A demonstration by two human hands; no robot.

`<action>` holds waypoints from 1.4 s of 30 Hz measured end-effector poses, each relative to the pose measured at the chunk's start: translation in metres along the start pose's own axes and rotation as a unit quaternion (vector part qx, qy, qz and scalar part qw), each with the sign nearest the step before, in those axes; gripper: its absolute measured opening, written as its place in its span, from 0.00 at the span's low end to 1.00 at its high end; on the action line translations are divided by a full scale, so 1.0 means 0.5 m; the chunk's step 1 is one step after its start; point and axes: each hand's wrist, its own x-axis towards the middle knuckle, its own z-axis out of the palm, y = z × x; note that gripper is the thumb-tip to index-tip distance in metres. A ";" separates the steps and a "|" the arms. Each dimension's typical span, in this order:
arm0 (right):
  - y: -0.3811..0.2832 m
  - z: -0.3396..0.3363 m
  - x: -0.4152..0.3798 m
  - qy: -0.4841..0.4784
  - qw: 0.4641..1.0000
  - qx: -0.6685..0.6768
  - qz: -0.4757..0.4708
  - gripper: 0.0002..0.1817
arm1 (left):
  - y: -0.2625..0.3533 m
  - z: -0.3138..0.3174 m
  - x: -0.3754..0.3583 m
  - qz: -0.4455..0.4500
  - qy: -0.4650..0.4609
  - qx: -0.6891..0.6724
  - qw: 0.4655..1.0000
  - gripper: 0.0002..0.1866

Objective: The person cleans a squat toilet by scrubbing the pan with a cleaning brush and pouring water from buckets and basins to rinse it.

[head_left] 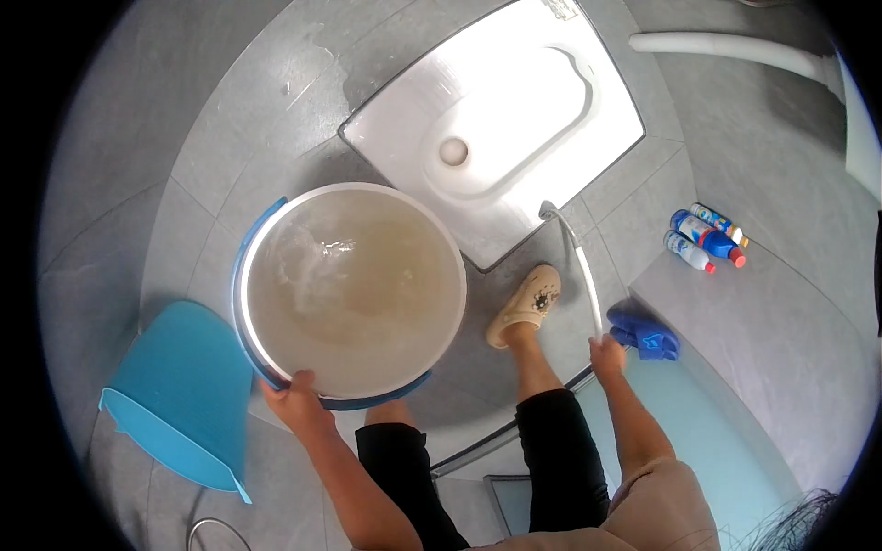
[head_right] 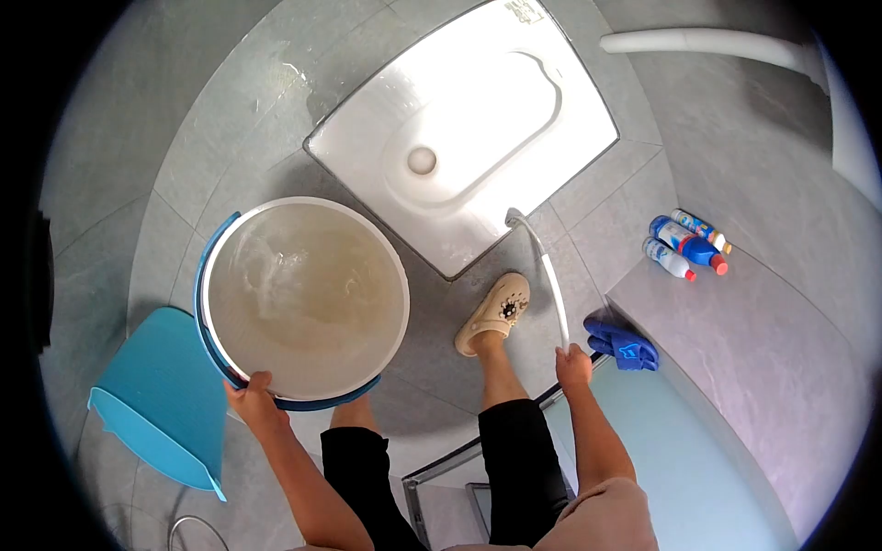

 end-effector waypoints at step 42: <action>-0.049 0.086 -0.015 -0.107 0.988 -0.040 -0.103 0.24 | 0.017 0.013 -0.015 0.009 -0.011 -0.003 1.000 0.26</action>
